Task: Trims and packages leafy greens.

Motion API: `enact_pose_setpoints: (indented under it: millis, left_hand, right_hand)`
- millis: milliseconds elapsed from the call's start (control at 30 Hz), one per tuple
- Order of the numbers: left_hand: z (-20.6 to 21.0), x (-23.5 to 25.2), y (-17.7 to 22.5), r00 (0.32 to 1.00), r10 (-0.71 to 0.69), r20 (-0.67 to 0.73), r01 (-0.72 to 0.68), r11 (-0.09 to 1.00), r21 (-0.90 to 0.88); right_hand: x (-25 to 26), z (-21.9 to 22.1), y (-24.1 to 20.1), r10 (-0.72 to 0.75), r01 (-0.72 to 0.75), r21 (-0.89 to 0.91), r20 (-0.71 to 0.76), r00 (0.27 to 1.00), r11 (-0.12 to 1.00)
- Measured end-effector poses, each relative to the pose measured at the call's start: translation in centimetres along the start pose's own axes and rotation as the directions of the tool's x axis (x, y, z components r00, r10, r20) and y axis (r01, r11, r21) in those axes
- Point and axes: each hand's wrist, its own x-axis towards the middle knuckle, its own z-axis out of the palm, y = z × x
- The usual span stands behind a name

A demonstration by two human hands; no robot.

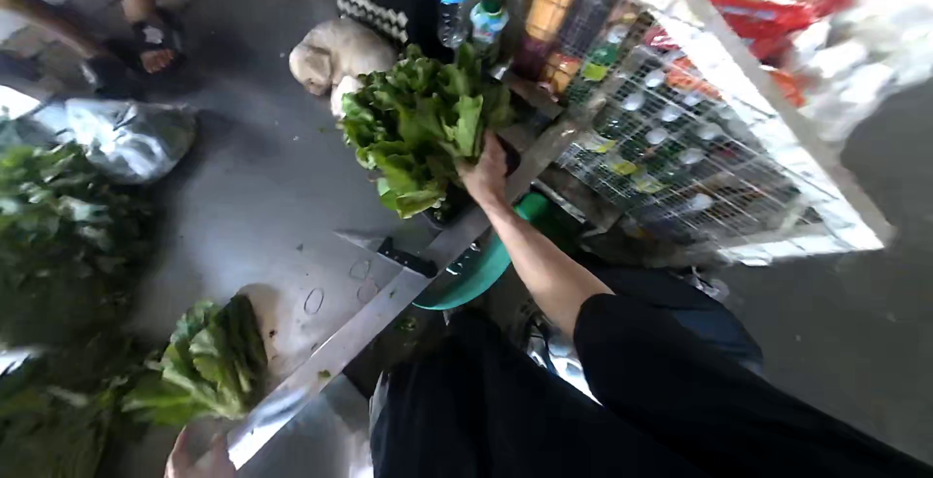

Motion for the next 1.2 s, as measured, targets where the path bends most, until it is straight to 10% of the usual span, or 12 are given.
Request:
enact_pose_setpoints:
  millis: [233,333,533,733,1000,1200]
  left_hand:
    - [0.4,-5.0,3.9,0.992,-0.12,-0.027,0.11,0.966,-0.234]
    - [1.9,-7.5,9.8,0.982,-0.038,0.185,0.114,0.899,-0.422]
    - [9.6,-7.3,16.1,0.815,0.293,0.499,0.34,0.456,-0.823]
    - [11.7,-5.5,10.2,0.698,-0.026,0.715,0.708,0.168,-0.686]
    - [10.4,-7.0,5.3,0.605,0.018,0.796,0.79,0.109,-0.603]
    - [10.5,-6.3,4.4,0.55,0.102,0.829,0.828,0.066,-0.557]
  right_hand:
    - [-1.2,-6.9,-3.7,-0.23,0.285,0.239,-0.235,0.945,0.928]
    - [-4.3,-8.7,-8.3,-0.45,0.523,0.302,-0.279,0.848,0.797]
    - [-16.8,0.5,-14.0,-0.662,0.405,0.577,0.347,0.665,0.71]
    - [-26.5,13.5,-10.3,-0.308,0.152,0.268,0.814,0.493,0.951]
    - [-32.8,9.2,-8.7,-0.554,0.605,0.329,0.8,0.23,0.725]
    - [-35.3,9.4,-7.7,-0.572,0.697,0.183,0.728,0.378,0.693]
